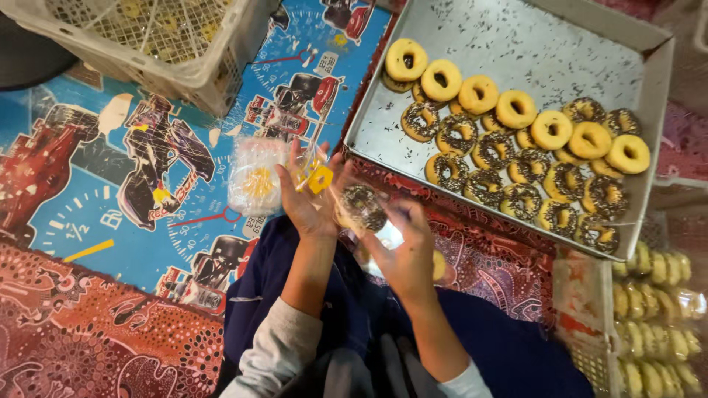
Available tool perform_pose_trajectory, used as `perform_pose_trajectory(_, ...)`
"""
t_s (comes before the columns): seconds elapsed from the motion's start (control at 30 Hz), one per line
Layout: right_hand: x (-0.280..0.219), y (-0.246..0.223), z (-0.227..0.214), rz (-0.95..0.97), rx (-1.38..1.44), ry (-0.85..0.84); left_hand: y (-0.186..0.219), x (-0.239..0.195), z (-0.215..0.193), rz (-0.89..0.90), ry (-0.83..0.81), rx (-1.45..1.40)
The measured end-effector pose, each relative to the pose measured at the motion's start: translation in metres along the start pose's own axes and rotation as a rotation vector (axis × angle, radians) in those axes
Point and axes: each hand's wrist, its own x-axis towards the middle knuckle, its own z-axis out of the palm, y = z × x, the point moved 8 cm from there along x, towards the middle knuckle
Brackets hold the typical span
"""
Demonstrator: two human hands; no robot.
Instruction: The person sits on a mat and repeatedly picks donuts from a metal tray, places them into small plastic bags, and sets the filled bags aside. The donuts include plain and sesame-topped varieties.
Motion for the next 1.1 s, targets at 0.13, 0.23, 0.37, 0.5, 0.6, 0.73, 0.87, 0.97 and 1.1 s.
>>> perform_pose_trajectory(0.13, -0.015, -0.023, -0.011, -0.266, -0.221, 0.181, -0.050, -0.053, 0.030, -0.218, 0.144, 0.216)
perform_pose_trajectory(0.23, -0.014, 0.007, -0.013, -0.128, -0.020, 0.074, -0.005, -0.099, 0.073, 0.256, -0.015, 1.164)
perform_pose_trajectory(0.37, -0.039, 0.042, -0.001, -0.005, 0.312, -0.158, 0.004, -0.142, 0.100, 0.576, -0.727, 1.821)
perform_pose_trajectory(0.5, -0.058, 0.038, 0.005, 0.032, 0.140, -0.175, 0.045, -0.149, 0.092, 0.708, -0.465, 1.701)
perform_pose_trajectory(0.6, -0.066, 0.009, 0.010, -0.066, -0.198, -0.238, 0.065, -0.161, 0.093, 0.623, -0.333, 1.682)
perform_pose_trajectory(0.73, -0.082, -0.042, 0.004, -0.265, -0.116, -0.176, 0.093, -0.170, 0.055, 0.199, 0.074, 1.513)
perform_pose_trajectory(0.87, -0.097, -0.067, 0.032, -0.370, -0.201, -0.325, 0.098, -0.164, 0.019, -0.010, 0.163, 1.343)
perform_pose_trajectory(0.97, -0.092, -0.066, 0.039, -0.385, -0.135, -0.206, 0.096, -0.159, -0.008, -0.054, 0.281, 1.146)
perform_pose_trajectory(1.1, -0.094, -0.073, 0.038, -0.663, -0.032, -0.068, 0.090, -0.165, -0.014, 0.026, 0.251, 1.230)
